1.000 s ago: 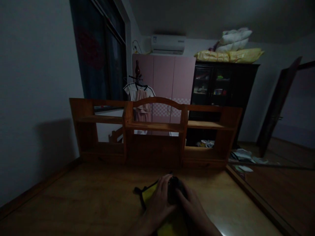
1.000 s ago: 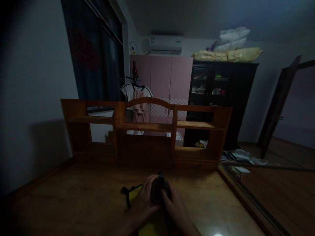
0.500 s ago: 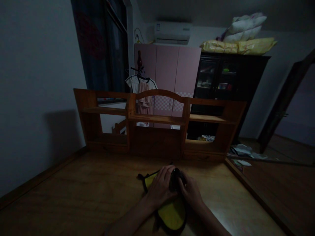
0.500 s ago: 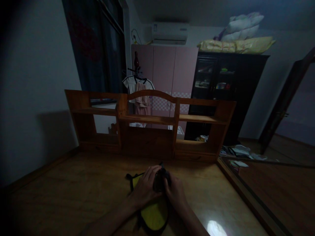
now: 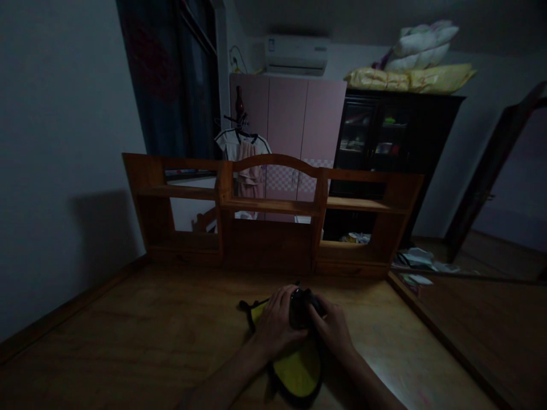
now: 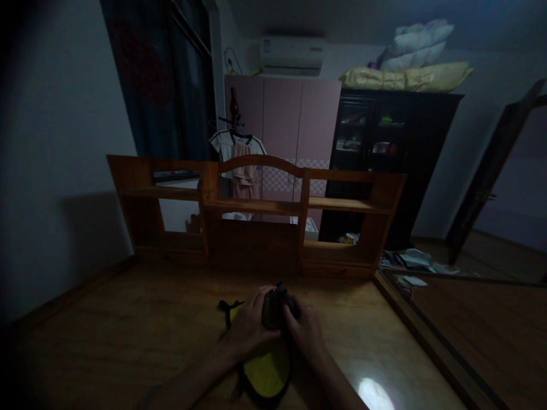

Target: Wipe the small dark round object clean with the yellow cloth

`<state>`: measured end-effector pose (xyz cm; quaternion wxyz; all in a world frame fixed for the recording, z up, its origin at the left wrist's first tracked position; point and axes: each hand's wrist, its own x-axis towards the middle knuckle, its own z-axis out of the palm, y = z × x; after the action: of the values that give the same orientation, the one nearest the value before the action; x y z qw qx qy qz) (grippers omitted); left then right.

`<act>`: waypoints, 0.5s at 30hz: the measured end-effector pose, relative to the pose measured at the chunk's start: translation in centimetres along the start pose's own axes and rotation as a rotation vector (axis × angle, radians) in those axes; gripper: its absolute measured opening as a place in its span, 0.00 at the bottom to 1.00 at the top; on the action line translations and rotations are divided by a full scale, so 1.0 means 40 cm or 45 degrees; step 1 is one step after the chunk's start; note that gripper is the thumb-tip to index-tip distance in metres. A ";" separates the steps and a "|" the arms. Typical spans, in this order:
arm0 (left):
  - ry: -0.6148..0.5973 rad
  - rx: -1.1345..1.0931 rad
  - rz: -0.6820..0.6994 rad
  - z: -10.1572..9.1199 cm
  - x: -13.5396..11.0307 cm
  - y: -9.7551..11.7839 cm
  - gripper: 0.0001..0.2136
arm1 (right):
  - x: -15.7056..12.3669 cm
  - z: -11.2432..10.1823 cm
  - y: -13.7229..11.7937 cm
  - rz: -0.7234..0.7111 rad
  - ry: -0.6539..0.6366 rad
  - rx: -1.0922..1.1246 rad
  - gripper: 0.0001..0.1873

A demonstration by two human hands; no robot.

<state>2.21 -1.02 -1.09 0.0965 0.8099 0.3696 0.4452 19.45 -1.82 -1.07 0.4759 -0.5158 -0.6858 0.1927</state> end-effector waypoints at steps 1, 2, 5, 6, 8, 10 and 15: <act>0.014 -0.020 -0.037 0.000 0.001 0.000 0.37 | 0.003 -0.001 -0.002 0.026 -0.006 0.069 0.16; 0.026 -0.039 -0.073 -0.001 0.002 0.000 0.36 | 0.005 -0.001 -0.003 0.064 -0.016 0.168 0.18; 0.062 -0.068 -0.180 -0.006 0.007 -0.003 0.36 | 0.011 0.007 -0.001 0.281 -0.102 0.587 0.22; 0.076 -0.073 -0.208 -0.008 0.009 -0.004 0.36 | 0.011 0.011 0.000 0.364 -0.140 0.726 0.23; 0.108 -0.083 -0.246 -0.010 0.011 -0.005 0.36 | 0.010 0.015 0.000 0.482 -0.210 0.926 0.24; 0.134 -0.096 -0.253 -0.008 0.012 -0.006 0.36 | 0.007 0.014 -0.003 0.514 -0.237 1.003 0.23; 0.158 -0.100 -0.248 0.002 0.009 -0.009 0.36 | 0.002 -0.001 -0.023 0.477 -0.280 0.986 0.22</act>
<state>2.20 -0.52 -1.07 0.1478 0.7366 0.4339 0.4972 18.97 -2.13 -0.32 0.5152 -0.3911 -0.5044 0.5720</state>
